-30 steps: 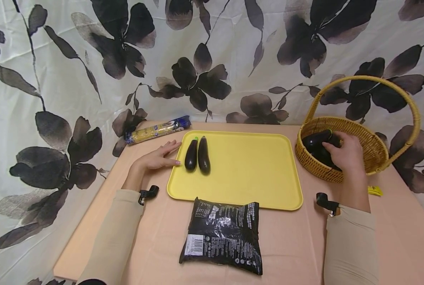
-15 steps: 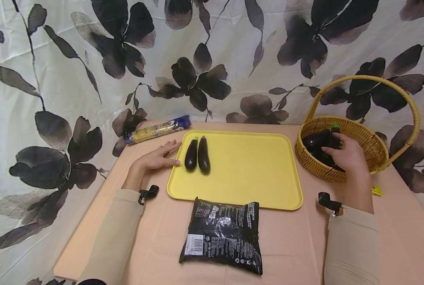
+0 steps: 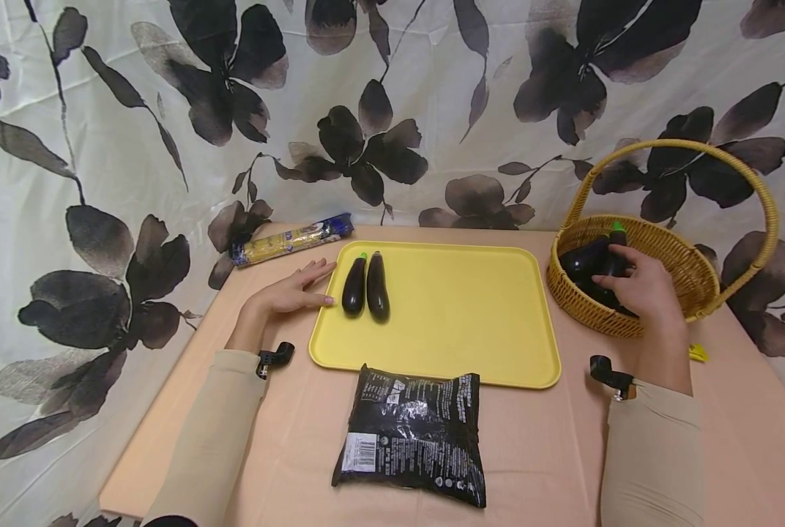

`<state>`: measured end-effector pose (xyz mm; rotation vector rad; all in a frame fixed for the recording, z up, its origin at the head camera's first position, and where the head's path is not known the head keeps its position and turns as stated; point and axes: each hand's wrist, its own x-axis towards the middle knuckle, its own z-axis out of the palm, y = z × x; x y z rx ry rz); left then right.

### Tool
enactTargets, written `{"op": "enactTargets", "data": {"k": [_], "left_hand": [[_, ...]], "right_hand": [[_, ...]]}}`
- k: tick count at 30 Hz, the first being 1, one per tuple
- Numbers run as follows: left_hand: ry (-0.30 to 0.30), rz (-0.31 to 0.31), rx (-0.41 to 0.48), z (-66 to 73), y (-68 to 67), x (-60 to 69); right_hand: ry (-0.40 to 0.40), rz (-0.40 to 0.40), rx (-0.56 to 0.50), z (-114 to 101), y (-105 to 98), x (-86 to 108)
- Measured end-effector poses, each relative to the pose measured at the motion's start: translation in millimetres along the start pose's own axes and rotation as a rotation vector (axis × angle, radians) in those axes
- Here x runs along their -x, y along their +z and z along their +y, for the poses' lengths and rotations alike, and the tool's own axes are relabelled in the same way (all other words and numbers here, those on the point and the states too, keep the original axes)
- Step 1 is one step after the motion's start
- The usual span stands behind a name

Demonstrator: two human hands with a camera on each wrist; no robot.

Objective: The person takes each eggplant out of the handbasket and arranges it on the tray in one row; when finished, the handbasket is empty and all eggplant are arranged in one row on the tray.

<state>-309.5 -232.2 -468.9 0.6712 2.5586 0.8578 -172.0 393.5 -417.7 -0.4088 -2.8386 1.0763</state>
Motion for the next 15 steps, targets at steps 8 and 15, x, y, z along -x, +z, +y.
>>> {"op": "enactTargets", "data": {"k": [8, 15], "left_hand": [[-0.004, 0.002, -0.006, -0.6, 0.2, -0.1], [-0.002, 0.004, -0.006, -0.6, 1.2, -0.3]], "right_hand": [[-0.036, -0.013, 0.039, -0.7, 1.7, -1.8], [-0.044, -0.014, 0.022, 0.4, 1.4, -3.7]]}}
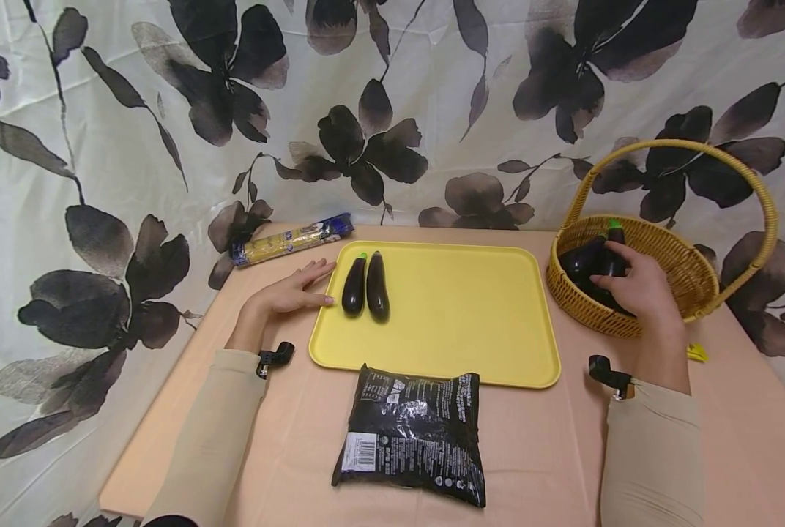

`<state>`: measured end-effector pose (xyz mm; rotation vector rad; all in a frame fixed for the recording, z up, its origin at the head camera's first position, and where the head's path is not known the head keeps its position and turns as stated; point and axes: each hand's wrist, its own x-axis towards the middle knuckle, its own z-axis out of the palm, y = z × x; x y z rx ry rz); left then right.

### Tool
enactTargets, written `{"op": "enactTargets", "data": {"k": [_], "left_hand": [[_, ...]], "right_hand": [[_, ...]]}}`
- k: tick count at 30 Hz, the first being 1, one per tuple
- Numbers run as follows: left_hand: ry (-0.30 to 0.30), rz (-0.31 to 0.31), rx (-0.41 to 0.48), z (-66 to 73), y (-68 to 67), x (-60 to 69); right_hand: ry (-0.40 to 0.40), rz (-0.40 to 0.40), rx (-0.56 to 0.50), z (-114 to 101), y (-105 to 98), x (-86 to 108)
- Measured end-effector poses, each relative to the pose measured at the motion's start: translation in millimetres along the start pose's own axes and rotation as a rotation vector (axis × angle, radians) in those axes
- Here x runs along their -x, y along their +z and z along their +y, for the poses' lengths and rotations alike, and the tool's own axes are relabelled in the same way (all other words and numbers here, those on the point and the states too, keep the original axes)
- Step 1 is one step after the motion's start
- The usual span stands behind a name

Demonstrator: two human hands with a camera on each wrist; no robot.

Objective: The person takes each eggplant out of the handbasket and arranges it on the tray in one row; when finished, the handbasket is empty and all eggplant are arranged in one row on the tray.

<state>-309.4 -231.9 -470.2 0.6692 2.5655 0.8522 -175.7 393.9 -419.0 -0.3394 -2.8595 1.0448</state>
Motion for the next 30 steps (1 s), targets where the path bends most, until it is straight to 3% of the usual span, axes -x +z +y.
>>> {"op": "enactTargets", "data": {"k": [9, 13, 22, 30], "left_hand": [[0.02, 0.001, -0.006, -1.2, -0.3, 0.9], [0.031, 0.004, -0.006, -1.5, -0.2, 0.9], [0.024, -0.001, 0.009, -1.6, -0.5, 0.8], [0.02, -0.004, 0.01, -2.3, 0.2, 0.0]], "right_hand": [[0.052, 0.118, -0.144, -12, 1, 5.3], [0.049, 0.141, -0.153, -22, 0, 8.6], [-0.105, 0.097, -0.124, -42, -1, 16.2], [-0.184, 0.049, -0.141, -58, 9, 17.6]]}}
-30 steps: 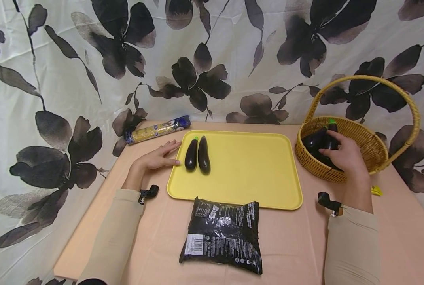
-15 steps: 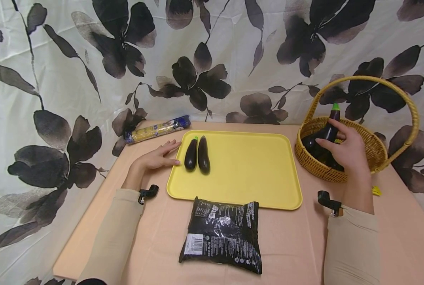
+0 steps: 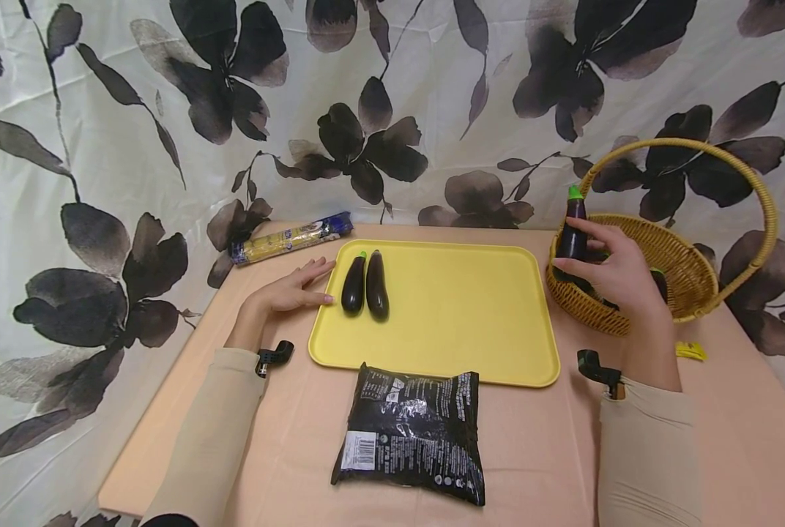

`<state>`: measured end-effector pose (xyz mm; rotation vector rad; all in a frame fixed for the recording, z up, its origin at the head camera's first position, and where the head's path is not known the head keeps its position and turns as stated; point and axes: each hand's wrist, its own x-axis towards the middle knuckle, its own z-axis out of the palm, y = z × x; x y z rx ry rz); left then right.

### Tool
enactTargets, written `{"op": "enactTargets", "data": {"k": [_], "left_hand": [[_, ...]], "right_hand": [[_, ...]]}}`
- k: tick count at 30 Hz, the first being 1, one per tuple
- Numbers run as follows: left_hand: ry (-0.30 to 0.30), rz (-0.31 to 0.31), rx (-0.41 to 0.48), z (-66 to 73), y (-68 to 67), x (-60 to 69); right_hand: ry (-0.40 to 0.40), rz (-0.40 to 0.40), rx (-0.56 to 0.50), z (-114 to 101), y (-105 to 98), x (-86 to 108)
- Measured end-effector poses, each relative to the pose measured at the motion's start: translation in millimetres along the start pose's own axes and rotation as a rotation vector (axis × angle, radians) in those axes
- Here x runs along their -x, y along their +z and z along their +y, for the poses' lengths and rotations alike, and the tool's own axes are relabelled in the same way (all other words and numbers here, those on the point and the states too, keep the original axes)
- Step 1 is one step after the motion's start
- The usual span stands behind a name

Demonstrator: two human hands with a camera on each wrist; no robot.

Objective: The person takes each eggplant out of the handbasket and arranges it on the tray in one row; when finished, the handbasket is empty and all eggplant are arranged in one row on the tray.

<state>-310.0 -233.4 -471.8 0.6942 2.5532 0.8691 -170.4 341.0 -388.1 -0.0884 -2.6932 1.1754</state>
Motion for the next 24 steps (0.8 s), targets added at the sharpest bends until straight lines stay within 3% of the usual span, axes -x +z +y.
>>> {"op": "enactTargets", "data": {"k": [9, 24], "left_hand": [[0.002, -0.001, -0.011, -0.5, -0.7, 0.1], [-0.002, 0.004, -0.007, -1.3, -0.3, 0.3]], "right_hand": [[-0.077, 0.017, -0.038, -14, 23, -6.7], [-0.132, -0.059, -0.044, -29, 52, -13.4]]}}
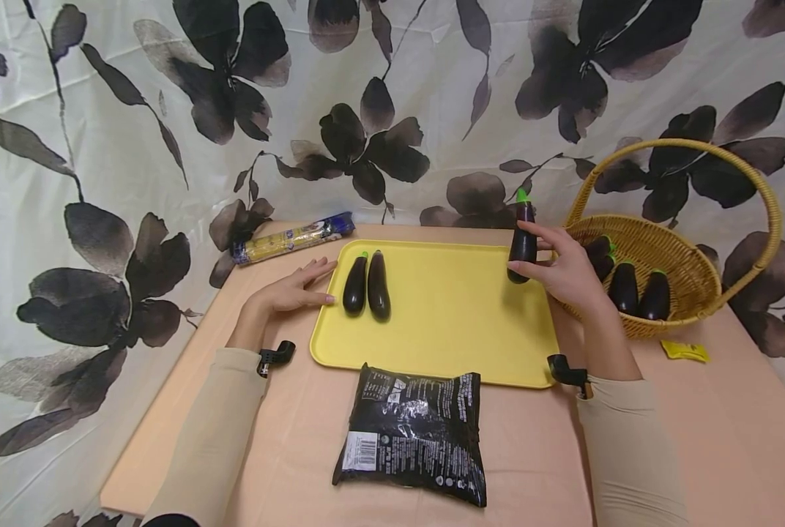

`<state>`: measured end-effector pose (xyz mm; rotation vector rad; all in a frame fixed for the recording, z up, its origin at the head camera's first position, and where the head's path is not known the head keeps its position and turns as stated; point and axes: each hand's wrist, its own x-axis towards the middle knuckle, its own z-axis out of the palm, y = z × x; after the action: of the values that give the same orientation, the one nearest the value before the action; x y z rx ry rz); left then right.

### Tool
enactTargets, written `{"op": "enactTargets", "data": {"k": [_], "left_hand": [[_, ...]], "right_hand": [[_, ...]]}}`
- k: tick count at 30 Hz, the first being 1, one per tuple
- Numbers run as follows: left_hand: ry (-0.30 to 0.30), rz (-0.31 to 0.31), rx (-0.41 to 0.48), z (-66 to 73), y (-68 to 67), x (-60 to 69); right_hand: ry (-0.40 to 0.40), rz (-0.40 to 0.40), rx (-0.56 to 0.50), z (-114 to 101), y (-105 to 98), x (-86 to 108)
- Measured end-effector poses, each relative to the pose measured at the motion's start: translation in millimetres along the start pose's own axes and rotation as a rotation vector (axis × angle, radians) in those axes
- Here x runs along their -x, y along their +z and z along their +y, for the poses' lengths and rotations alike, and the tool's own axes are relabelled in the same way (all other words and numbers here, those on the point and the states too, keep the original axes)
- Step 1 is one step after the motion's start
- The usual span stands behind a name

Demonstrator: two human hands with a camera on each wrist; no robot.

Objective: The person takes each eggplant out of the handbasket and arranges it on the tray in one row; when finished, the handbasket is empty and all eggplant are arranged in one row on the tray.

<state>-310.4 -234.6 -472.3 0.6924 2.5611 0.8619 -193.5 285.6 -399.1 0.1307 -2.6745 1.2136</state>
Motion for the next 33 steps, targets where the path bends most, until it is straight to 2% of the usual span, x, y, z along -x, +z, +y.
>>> {"op": "enactTargets", "data": {"k": [6, 13, 20, 24, 27, 33], "left_hand": [[-0.005, 0.0, 0.005, 0.4, 0.1, -0.4], [-0.007, 0.003, 0.007, -0.2, 0.5, -0.2], [-0.01, 0.006, 0.009, 1.3, -0.1, 0.3], [-0.011, 0.007, 0.004, 1.7, -0.6, 1.1], [-0.01, 0.006, -0.002, 1.6, -0.4, 1.2], [-0.013, 0.006, 0.001, 1.4, 0.5, -0.2]], "right_hand": [[-0.023, -0.029, -0.013, -1, 4, -1.4], [-0.009, -0.098, -0.066, -4, 14, -3.2], [-0.022, -0.131, -0.081, -10, 27, -10.6], [-0.066, -0.15, -0.126, -15, 36, -14.8], [-0.088, -0.179, -0.167, -19, 44, -17.8], [-0.079, -0.256, -0.211, -24, 59, -23.8]]}}
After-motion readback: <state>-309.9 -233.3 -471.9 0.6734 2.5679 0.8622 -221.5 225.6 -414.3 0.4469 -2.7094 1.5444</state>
